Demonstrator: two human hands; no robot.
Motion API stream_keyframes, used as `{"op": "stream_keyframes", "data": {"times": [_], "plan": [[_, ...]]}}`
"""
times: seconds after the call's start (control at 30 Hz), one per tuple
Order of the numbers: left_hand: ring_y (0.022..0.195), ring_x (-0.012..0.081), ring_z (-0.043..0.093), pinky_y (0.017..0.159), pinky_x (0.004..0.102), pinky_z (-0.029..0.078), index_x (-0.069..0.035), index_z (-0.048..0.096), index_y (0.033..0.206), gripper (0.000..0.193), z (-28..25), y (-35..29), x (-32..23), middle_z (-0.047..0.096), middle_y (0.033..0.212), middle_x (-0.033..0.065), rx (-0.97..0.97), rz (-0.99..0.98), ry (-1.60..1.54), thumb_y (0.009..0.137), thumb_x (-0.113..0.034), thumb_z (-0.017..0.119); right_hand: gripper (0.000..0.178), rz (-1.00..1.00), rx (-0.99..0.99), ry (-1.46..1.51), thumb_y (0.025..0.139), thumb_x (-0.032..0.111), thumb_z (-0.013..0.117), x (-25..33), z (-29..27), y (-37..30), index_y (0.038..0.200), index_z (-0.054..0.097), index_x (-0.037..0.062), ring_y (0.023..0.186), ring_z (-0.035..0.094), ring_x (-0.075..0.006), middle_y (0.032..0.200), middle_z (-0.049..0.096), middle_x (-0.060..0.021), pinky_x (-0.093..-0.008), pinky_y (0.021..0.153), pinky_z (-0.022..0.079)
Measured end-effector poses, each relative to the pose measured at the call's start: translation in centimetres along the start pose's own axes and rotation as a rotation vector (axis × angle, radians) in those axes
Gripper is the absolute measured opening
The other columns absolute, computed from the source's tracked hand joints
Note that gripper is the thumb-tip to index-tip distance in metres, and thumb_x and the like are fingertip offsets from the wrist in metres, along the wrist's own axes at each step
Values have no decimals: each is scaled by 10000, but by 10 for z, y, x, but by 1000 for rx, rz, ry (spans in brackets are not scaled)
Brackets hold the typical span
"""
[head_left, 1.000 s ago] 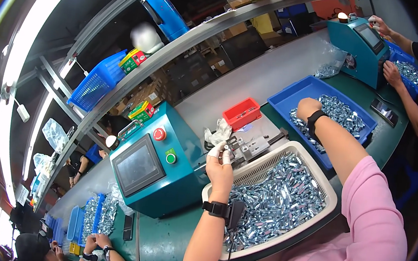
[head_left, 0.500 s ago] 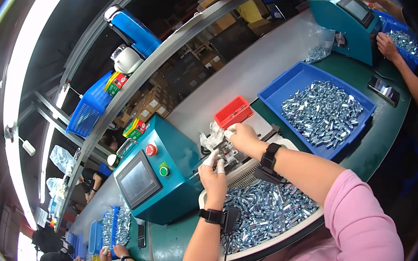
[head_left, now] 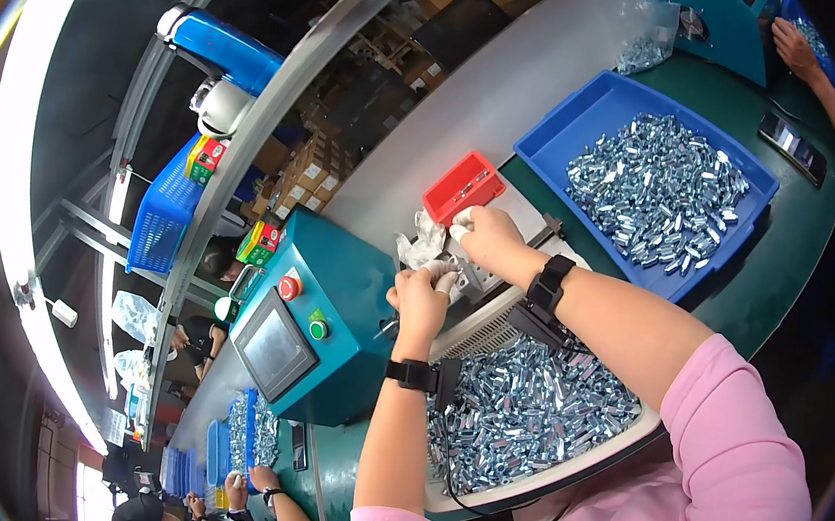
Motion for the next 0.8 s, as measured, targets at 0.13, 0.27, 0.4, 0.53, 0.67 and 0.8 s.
{"op": "stream_keyframes", "data": {"times": [0.13, 0.27, 0.4, 0.53, 0.67, 0.8], "plan": [[824, 225, 556, 761, 400, 337, -119, 688, 878, 188, -8, -2, -8, 637, 731, 71, -14, 69, 70, 740, -244, 674, 221, -9, 30, -50, 729, 189, 552, 1, 2, 2, 805, 645, 4, 814, 601, -365, 796, 623, -222, -414, 731, 469], [836, 272, 558, 760, 396, 380, -116, 685, 870, 184, -17, -30, -48, 636, 796, 102, -61, 121, 100, 743, -246, 660, 213, 13, 46, -229, 719, 167, 544, -2, -9, 2, 786, 645, -9, 789, 613, -350, 771, 627, -211, -416, 713, 477], [676, 270, 610, 639, 344, 465, -7, 647, 900, 242, -4, -73, -64, 642, 732, 140, 427, 127, -217, 756, -202, 655, 198, 86, 166, -420, 706, 140, 527, 20, -12, -11, 756, 646, -10, 685, 635, -310, 690, 632, -173, -405, 664, 493], [668, 262, 619, 634, 328, 477, 21, 631, 888, 249, 9, -79, -57, 637, 724, 152, 599, 130, -265, 741, -176, 665, 192, 198, 364, -401, 697, 128, 512, 29, -2, -27, 704, 637, -18, 565, 631, -268, 587, 613, -143, -380, 601, 499], [666, 246, 614, 634, 323, 475, 30, 620, 882, 228, -3, -82, -52, 634, 727, 149, 604, 82, -331, 744, -147, 656, 208, 196, 394, -377, 695, 132, 504, 22, 15, -31, 646, 618, -36, 482, 614, -245, 515, 582, -148, -348, 539, 492], [643, 224, 594, 626, 313, 470, 29, 613, 907, 215, -13, -86, -51, 631, 742, 142, 615, 101, -447, 760, -125, 635, 202, 187, 434, -282, 688, 117, 493, 13, 18, -33, 644, 612, -40, 496, 622, -240, 529, 591, -160, -332, 535, 490]]}}
Point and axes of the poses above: each hand's wrist, its own y-axis towards the middle knuckle, its own z-axis out of the palm, x = y × z, the point moved 3 cm from there along y, towards the middle knuckle
